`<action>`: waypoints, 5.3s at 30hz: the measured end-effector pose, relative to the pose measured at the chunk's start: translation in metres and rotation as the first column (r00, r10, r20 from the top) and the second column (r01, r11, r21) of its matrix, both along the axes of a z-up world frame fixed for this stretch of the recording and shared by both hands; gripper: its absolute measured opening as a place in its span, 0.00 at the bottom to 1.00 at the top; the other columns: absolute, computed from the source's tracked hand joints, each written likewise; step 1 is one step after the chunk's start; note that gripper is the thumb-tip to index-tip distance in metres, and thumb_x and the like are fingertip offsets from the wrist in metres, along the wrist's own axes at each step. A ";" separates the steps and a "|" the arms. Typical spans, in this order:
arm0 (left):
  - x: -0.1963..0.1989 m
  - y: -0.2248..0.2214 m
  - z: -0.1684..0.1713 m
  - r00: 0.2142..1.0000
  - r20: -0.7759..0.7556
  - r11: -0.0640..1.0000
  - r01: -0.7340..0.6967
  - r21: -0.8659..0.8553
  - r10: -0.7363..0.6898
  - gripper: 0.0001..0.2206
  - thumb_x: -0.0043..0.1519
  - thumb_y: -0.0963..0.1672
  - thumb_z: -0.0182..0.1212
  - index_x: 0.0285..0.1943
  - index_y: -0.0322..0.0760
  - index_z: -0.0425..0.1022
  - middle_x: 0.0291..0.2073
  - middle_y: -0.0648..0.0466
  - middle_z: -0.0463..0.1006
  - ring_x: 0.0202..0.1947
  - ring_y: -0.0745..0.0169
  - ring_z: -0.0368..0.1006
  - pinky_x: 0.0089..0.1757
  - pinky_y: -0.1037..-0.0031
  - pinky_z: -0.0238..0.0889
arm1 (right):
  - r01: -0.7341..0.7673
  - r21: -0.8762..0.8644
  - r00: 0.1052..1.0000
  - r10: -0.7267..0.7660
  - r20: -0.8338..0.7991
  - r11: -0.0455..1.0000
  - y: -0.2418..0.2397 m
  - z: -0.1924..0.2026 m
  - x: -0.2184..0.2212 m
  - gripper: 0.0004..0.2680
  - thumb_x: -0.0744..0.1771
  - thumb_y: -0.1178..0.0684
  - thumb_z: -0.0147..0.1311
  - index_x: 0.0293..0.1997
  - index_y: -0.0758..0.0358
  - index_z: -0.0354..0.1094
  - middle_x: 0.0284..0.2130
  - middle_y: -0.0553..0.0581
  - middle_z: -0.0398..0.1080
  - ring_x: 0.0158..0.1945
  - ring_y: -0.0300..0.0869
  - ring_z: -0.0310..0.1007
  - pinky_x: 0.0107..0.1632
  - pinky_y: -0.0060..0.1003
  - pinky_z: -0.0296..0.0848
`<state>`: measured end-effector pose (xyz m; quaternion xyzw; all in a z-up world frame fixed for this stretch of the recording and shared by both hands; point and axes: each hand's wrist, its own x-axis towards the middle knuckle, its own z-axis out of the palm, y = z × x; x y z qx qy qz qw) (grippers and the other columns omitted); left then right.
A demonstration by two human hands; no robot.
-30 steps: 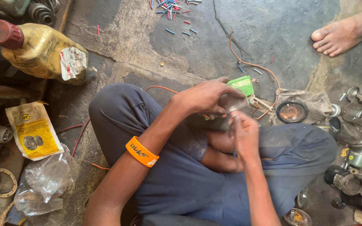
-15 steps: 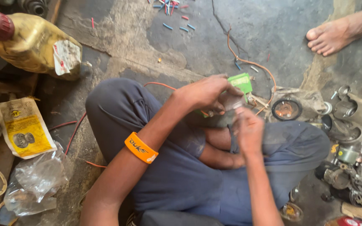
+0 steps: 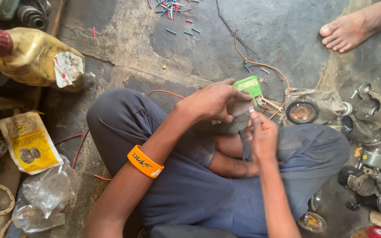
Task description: The person sits on the floor and uses a wrench and a screwdriver to adjust a circular electrical component. They then use a small metal file to scrape the terminals of a green battery-like object, repeatedly checking the connection.
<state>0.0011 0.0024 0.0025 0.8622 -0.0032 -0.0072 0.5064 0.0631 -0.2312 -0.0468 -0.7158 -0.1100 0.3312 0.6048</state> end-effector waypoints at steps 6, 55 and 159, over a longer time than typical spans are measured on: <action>-0.001 0.000 0.002 1.000 -0.016 1.000 -0.004 0.011 0.004 0.36 0.39 0.40 0.76 0.62 0.48 0.77 0.60 0.33 0.69 0.59 0.35 0.69 0.55 0.61 0.65 | -0.032 -0.013 0.999 0.031 -0.018 0.999 -0.011 -0.012 0.004 0.07 0.72 0.55 0.47 0.44 0.66 0.72 0.24 0.46 0.64 0.23 0.30 0.60 0.26 0.27 0.59; 0.002 -0.017 0.020 0.960 0.225 0.948 -0.218 0.233 0.166 0.28 0.45 0.43 0.76 0.57 0.39 0.72 0.51 0.44 0.72 0.55 0.37 0.64 0.54 0.53 0.59 | -0.088 -0.106 0.994 0.081 -0.068 0.990 -0.030 -0.029 0.010 0.14 0.71 0.48 0.50 0.25 0.63 0.65 0.15 0.48 0.62 0.18 0.32 0.62 0.24 0.29 0.63; -0.002 -0.002 -0.027 0.977 0.209 0.996 0.020 0.090 -0.038 0.23 0.47 0.46 0.78 0.53 0.56 0.81 0.74 0.39 0.53 0.66 0.35 0.62 0.62 0.57 0.59 | -0.130 -0.059 0.986 0.136 0.101 0.990 0.003 0.006 -0.008 0.11 0.73 0.52 0.47 0.33 0.64 0.66 0.24 0.47 0.64 0.27 0.31 0.65 0.33 0.27 0.64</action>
